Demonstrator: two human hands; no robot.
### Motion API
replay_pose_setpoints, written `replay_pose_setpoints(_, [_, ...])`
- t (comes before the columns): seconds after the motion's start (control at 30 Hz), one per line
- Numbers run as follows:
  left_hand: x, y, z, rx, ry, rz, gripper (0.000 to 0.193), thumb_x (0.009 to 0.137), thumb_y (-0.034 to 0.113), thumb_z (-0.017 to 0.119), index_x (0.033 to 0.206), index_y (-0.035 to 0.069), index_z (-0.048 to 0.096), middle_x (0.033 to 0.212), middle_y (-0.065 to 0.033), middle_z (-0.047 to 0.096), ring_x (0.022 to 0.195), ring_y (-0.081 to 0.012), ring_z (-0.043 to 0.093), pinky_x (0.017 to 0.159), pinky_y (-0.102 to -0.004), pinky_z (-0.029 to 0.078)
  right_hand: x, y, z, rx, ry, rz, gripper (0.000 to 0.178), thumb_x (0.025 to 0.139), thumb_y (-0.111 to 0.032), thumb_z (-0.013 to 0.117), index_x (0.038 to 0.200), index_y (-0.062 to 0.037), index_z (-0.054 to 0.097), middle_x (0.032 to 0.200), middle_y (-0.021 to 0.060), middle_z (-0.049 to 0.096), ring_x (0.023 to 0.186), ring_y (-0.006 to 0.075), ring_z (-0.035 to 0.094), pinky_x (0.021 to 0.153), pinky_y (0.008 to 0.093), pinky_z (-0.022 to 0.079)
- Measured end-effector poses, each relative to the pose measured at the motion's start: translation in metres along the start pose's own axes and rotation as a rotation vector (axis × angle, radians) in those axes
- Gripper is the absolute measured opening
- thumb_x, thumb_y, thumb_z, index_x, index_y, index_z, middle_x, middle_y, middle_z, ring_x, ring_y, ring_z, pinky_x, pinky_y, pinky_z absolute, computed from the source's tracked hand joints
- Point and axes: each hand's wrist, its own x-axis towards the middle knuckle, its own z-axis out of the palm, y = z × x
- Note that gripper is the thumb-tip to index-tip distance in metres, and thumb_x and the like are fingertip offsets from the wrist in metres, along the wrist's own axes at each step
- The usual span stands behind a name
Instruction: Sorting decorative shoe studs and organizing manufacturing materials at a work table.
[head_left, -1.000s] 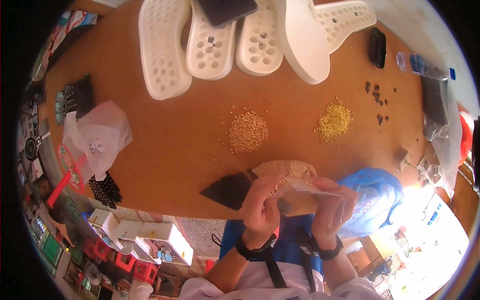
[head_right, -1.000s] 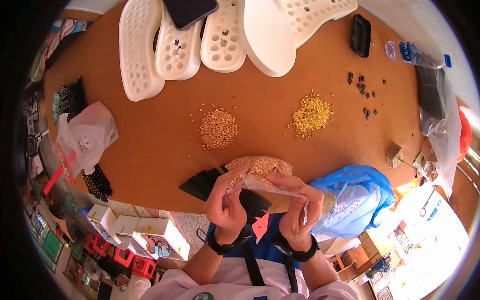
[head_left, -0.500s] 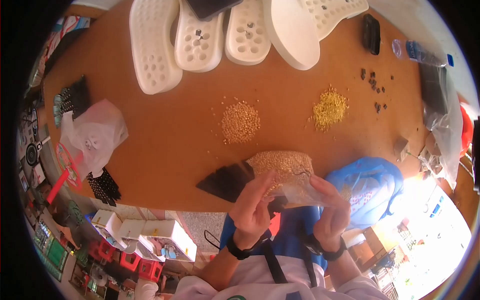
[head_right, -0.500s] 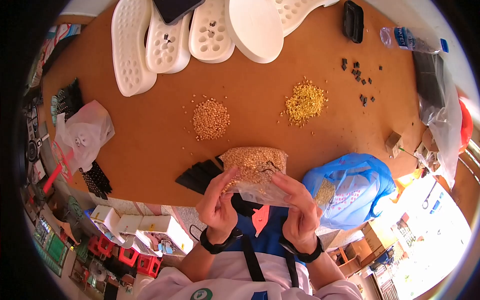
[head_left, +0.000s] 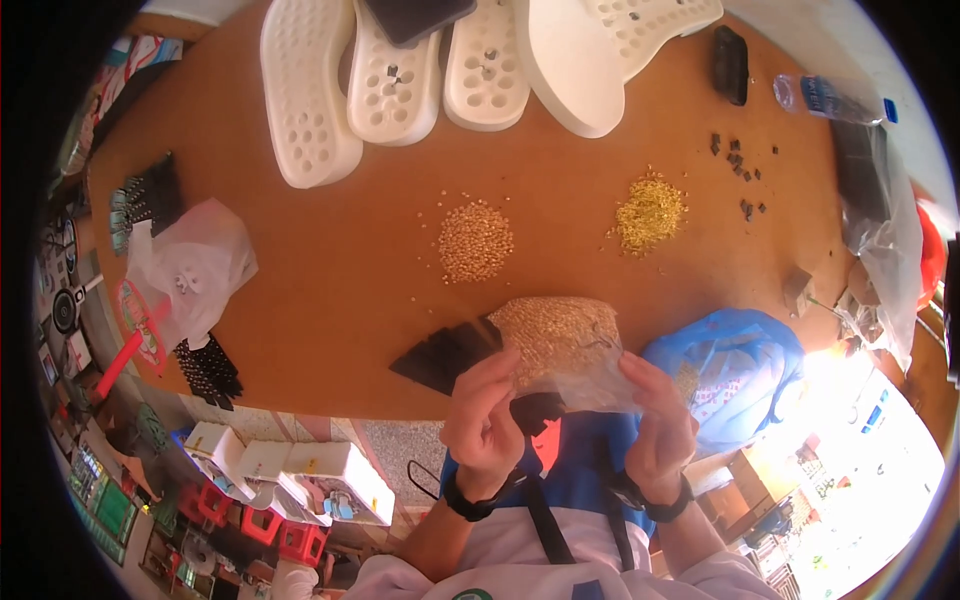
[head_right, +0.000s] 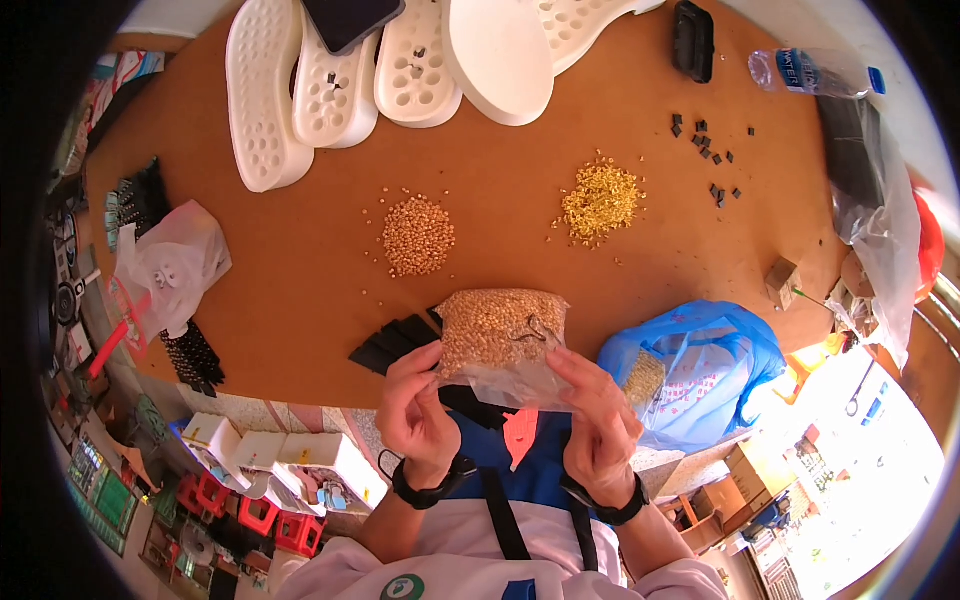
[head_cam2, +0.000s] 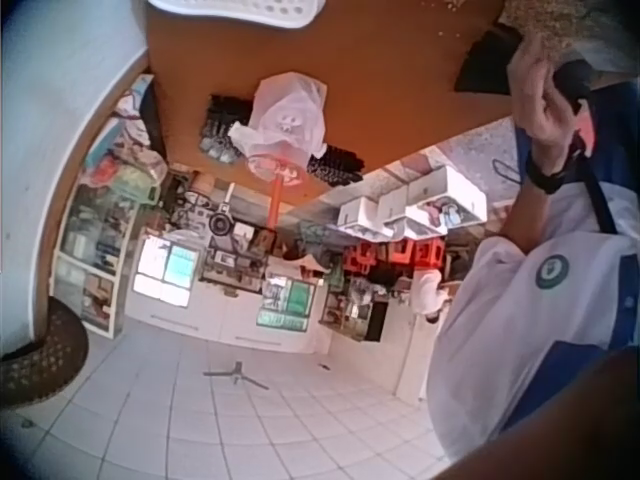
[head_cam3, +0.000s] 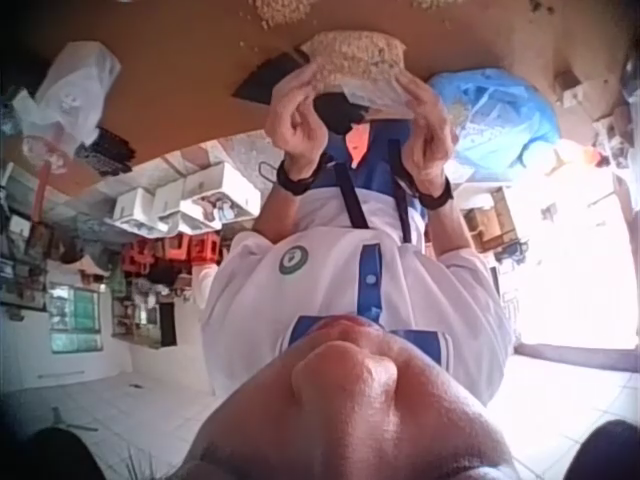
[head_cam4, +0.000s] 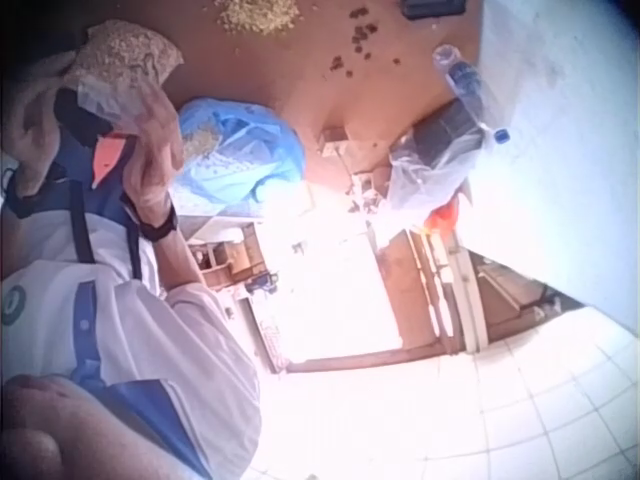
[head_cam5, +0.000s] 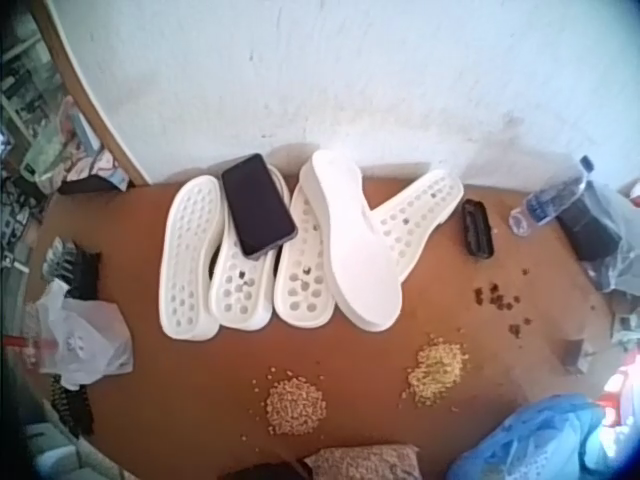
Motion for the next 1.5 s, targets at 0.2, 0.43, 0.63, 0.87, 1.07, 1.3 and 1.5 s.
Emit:
replay_pose_setpoints(0.2, [-0.005,0.016,-0.001,0.142,0.015,0.156,0.007,0.091,-0.007,0.05,0.097,-0.004,0.053,0.098,-0.0223,0.066,0.09,-0.0348,0.066,0.08,-0.0413,0.054,-0.013,-0.004,-0.006,-0.066,0.074,0.067,0.027,0.081,0.018,0.042,0.1,0.0029,0.053,0.106,0.0277,0.066,0.104,0.0428,0.065,0.085,0.0442,0.053])
replay_pose_setpoints(0.43, [0.0,0.071,-0.032,0.192,-0.037,0.253,0.012,0.088,0.001,0.052,0.1,-0.001,0.052,0.102,-0.0209,0.06,0.09,-0.031,0.058,0.079,-0.0399,0.049,-0.015,-0.057,-0.052,0.069,0.092,-0.128,0.029,0.071,0.02,0.043,0.094,0.0062,0.055,0.103,0.029,0.066,0.097,0.0402,0.068,0.081,0.0418,0.057])
replay_pose_setpoints(0.63, [-0.018,0.102,-0.015,0.109,-0.184,-0.017,0.017,0.09,0.006,0.057,0.104,0.0,0.052,0.105,-0.0172,0.057,0.09,-0.0226,0.056,0.079,-0.0346,0.047,-0.037,-0.084,-0.124,-0.004,0.121,-0.081,0.027,0.073,0.018,0.045,0.094,0.0054,0.055,0.097,0.0282,0.068,0.088,0.036,0.071,0.067,0.037,0.059])
replay_pose_setpoints(0.87, [-0.068,0.074,0.088,-0.11,-0.429,-0.899,0.026,0.091,0.022,0.066,0.098,0.001,0.053,0.092,-0.0053,0.055,0.082,-0.0099,0.053,0.074,-0.0235,0.043,-0.054,-0.051,-0.163,-0.125,0.198,0.173,0.018,0.089,0.01,0.045,0.099,0.0059,0.06,0.1,0.0186,0.071,0.081,0.0254,0.072,0.072,0.0303,0.055])
replay_pose_setpoints(1.07, [-0.072,0.099,0.115,0.009,-0.429,-0.749,0.03,0.087,0.02,0.068,0.071,-0.003,0.055,0.065,-0.0084,0.056,0.064,-0.0145,0.055,0.061,-0.0297,0.042,-0.071,0.004,-0.188,-0.179,0.299,0.325,0.021,0.092,0.006,0.047,0.105,0.0007,0.064,0.097,0.0159,0.071,0.062,0.017,0.062,0.058,0.0273,0.048])
replay_pose_setpoints(1.3, [-0.071,0.135,0.13,-0.146,-0.295,-0.726,0.021,0.098,0.019,0.056,0.089,0.0,0.055,0.072,-0.0052,0.06,0.07,-0.011,0.059,0.069,-0.0253,0.046,-0.068,0.002,-0.216,-0.058,0.198,0.231,0.023,0.089,0.009,0.05,0.105,-0.0007,0.063,0.091,0.0186,0.069,0.07,0.0305,0.067,0.063,0.0328,0.051])
replay_pose_setpoints(1.5, [-0.077,0.16,0.138,-0.12,-0.231,-0.63,0.02,0.1,0.019,0.053,0.092,0.001,0.055,0.075,-0.0039,0.059,0.067,-0.0101,0.059,0.068,-0.0261,0.05,-0.053,0.003,-0.206,0.064,0.116,0.19,0.022,0.09,0.006,0.052,0.109,-0.001,0.061,0.089,0.0215,0.065,0.075,0.0387,0.065,0.064,0.0369,0.051])
